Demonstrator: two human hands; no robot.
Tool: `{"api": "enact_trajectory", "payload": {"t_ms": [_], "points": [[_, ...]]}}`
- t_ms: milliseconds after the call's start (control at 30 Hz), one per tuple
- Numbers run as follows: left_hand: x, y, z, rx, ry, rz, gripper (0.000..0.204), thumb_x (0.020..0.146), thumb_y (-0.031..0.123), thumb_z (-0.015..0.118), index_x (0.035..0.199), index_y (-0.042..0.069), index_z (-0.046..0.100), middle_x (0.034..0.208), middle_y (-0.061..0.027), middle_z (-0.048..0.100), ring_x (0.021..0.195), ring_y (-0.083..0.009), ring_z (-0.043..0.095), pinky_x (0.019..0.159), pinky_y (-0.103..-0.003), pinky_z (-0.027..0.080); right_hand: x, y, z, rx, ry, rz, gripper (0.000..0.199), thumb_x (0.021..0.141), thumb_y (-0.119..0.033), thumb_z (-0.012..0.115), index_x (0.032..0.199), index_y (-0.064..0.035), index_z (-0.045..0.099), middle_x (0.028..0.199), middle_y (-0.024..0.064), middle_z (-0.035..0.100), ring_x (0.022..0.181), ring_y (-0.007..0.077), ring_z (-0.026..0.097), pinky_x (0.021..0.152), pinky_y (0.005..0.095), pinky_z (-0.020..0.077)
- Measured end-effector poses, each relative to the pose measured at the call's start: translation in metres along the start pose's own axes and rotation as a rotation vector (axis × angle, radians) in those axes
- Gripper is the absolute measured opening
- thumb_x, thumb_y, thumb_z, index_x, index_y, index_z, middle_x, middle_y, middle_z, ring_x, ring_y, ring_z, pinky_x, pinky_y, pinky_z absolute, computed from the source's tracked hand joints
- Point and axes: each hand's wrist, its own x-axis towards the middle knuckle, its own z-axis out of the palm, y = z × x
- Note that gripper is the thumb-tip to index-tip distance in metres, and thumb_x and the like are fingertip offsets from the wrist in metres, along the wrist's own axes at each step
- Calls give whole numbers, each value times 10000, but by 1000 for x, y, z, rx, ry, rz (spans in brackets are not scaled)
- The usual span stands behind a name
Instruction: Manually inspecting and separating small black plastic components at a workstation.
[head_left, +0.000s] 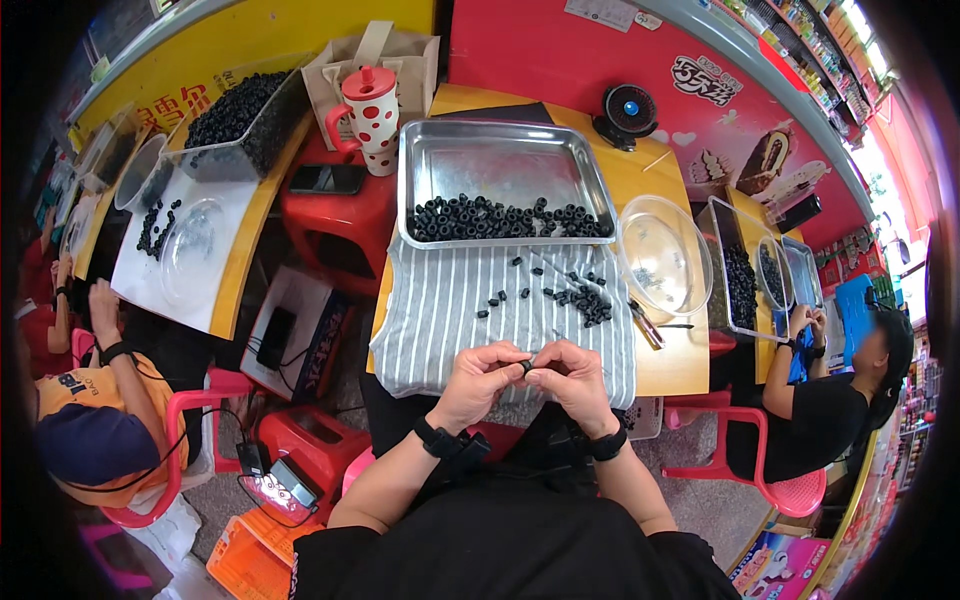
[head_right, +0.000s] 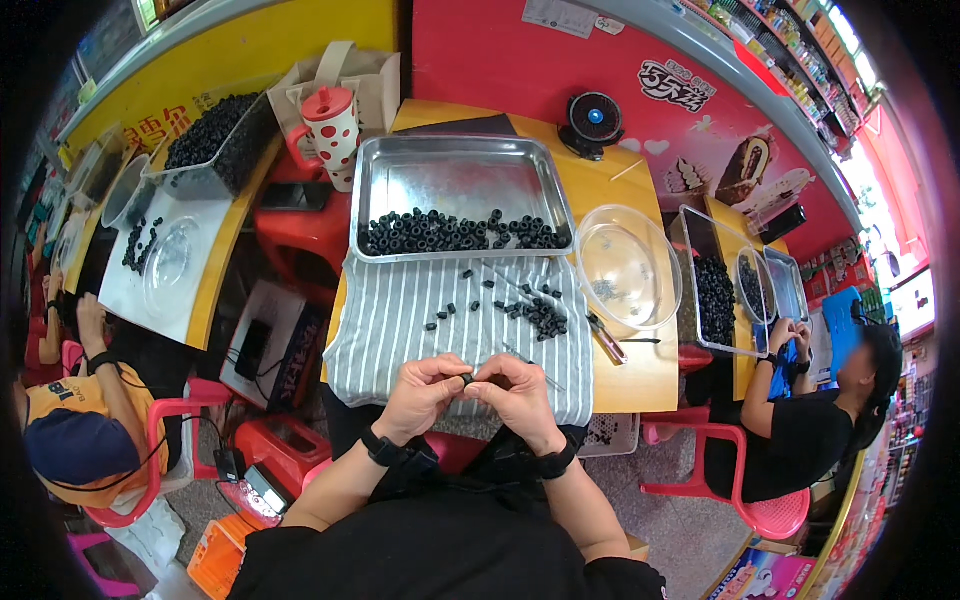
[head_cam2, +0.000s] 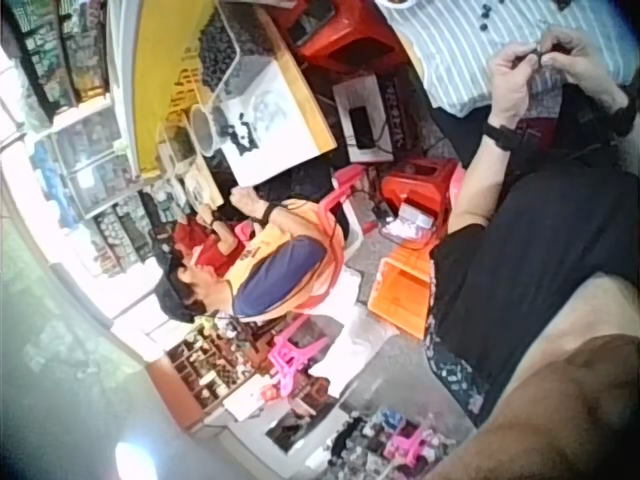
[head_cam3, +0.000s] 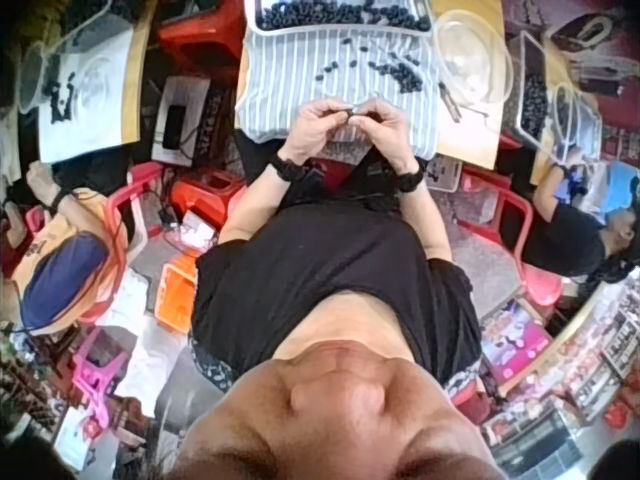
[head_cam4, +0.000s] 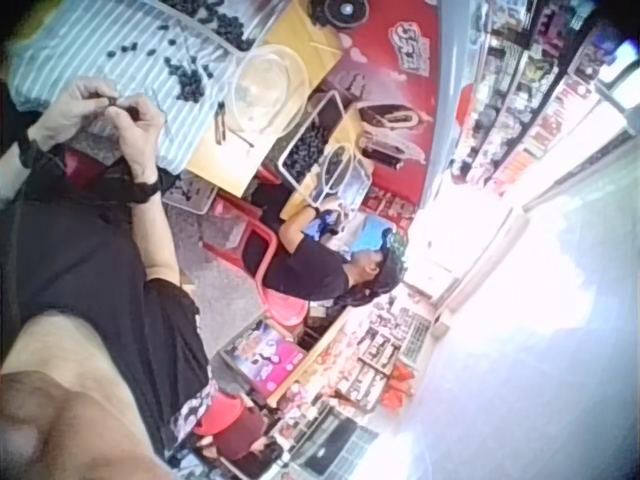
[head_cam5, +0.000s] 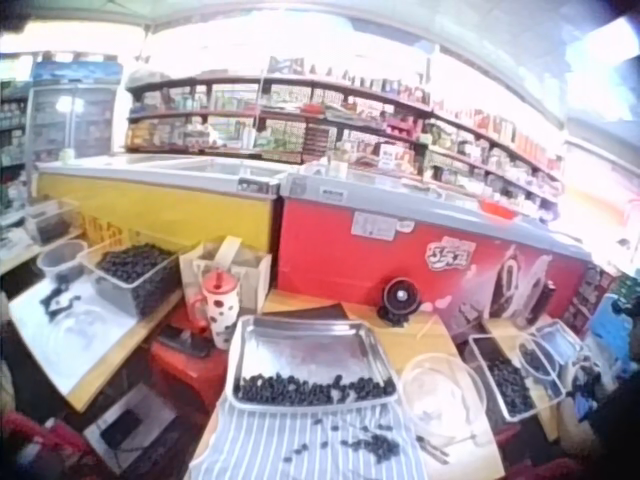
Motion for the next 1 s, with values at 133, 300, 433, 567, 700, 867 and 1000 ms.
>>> {"api": "enact_trajectory", "payload": {"t_ms": [133, 300, 433, 567, 700, 867, 1000], "points": [[-1, 6, 10, 106, 57, 5, 204, 921, -36, 605, 1104, -13, 692, 980, -30, 625, 792, -85, 607, 615, -186, 451, 3, 7, 1, 91, 46, 8, 110, 811, 28, 739, 830, -9, 637, 773, 15, 657, 732, 70, 644, 613, 201, 491], [-1, 7, 8, 131, 47, -23, 243, 946, -14, 582, 1173, -26, 667, 1032, -40, 615, 863, -96, 607, 705, -197, 472, 5, 10, 2, 36, 84, -11, 157, 774, 13, 781, 813, -16, 632, 773, -5, 646, 721, 50, 617, 606, 199, 477], [-3, 1, -4, 59, 35, -63, 273, 962, 7, 570, 1221, -51, 632, 1080, -55, 598, 927, -128, 608, 835, -241, 489, 7, 15, 5, -85, 121, -45, 197, 746, -15, 812, 796, -30, 622, 703, -29, 597, 646, 30, 551, 574, 195, 438], [-3, 6, -3, -63, -29, -66, 301, 967, 40, 574, 1242, -80, 601, 1145, -88, 601, 976, -160, 622, 886, -281, 499, 6, 8, 11, -237, 169, -80, 234, 724, -33, 829, 762, -36, 598, 654, -31, 563, 601, 29, 514, 540, 200, 419], [-4, 14, -6, -144, -87, -149, 338, 966, 80, 588, 1249, -104, 580, 1130, -137, 641, 983, -180, 646, 861, -293, 521, 6, 3, 16, -213, 149, -72, 255, 721, -39, 827, 721, -25, 573, 643, 8, 599, 592, 51, 573, 511, 222, 443], [-2, 19, -12, -220, -107, -246, 377, 971, 130, 593, 1259, -112, 563, 1050, -150, 675, 893, -182, 665, 804, -295, 544, 6, -11, 22, -371, 113, -144, 260, 734, -39, 815, 699, -6, 559, 636, 53, 624, 583, 86, 618, 495, 247, 468], [0, 14, -16, -263, -103, -208, 365, 986, 164, 577, 1226, -111, 573, 1022, -140, 671, 848, -166, 654, 785, -291, 551, 7, -3, 25, -467, 171, -265, 279, 722, -76, 831, 714, 1, 564, 640, 66, 592, 547, 126, 601, 482, 266, 448]]}}
